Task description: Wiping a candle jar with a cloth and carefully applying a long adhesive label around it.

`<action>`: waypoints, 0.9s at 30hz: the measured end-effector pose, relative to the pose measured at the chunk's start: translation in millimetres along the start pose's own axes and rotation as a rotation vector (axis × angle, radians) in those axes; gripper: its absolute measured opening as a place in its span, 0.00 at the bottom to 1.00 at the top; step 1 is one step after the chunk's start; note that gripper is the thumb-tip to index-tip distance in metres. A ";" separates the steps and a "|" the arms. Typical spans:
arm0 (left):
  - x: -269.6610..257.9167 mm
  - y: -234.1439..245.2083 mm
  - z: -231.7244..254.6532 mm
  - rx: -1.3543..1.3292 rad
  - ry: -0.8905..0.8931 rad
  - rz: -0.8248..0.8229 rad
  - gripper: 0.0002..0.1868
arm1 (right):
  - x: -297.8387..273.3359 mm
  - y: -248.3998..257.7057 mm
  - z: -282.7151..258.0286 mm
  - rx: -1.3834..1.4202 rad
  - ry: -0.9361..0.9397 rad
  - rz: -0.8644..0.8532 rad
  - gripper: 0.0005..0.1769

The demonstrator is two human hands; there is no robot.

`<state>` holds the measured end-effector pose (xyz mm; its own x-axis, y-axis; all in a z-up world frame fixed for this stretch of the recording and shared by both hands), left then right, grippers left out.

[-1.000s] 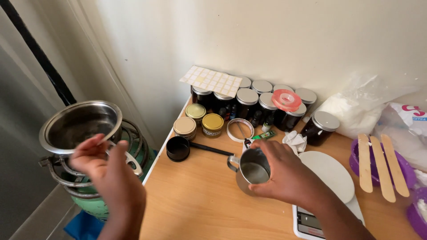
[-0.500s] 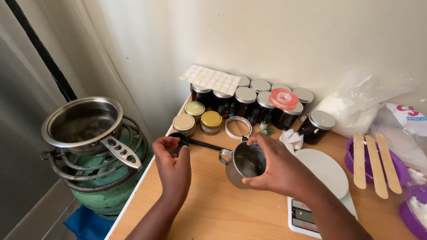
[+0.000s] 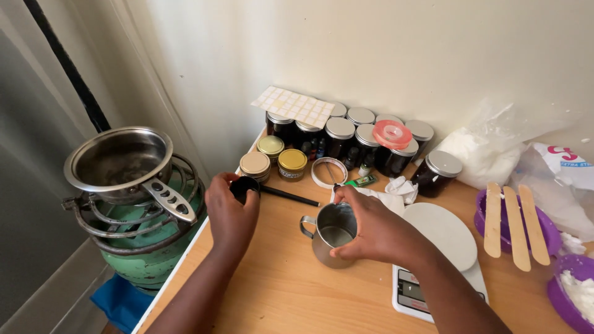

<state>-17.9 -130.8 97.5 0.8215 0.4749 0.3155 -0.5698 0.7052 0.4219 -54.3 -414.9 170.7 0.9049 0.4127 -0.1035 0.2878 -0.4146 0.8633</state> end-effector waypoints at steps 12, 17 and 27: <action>8.5 -8.5 -6.7 0.083 0.094 -0.165 0.51 | -19.9 36.3 -32.7 0.232 -0.017 0.111 0.63; 5.3 -9.5 -7.2 0.028 0.123 -0.156 0.50 | -10.5 36.1 21.4 0.468 -0.033 0.333 0.41; 1.4 1.8 2.7 -0.160 0.045 -0.067 0.45 | -22.2 -31.5 79.4 0.687 0.062 0.666 0.26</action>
<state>-17.8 -130.3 101.0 0.8595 0.4448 0.2518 -0.5062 0.8091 0.2986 -58.5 -475.4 106.6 0.9368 -0.0453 0.3470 -0.1409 -0.9565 0.2554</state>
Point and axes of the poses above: each hand's wrist, its own x-axis towards the middle knuckle, its own y-axis out of the back of the hand, z = x × y, the point moved 6 cm from there along x, towards the middle knuckle, and after that the axes turned 2 degrees about y, right-handed, at the moved point
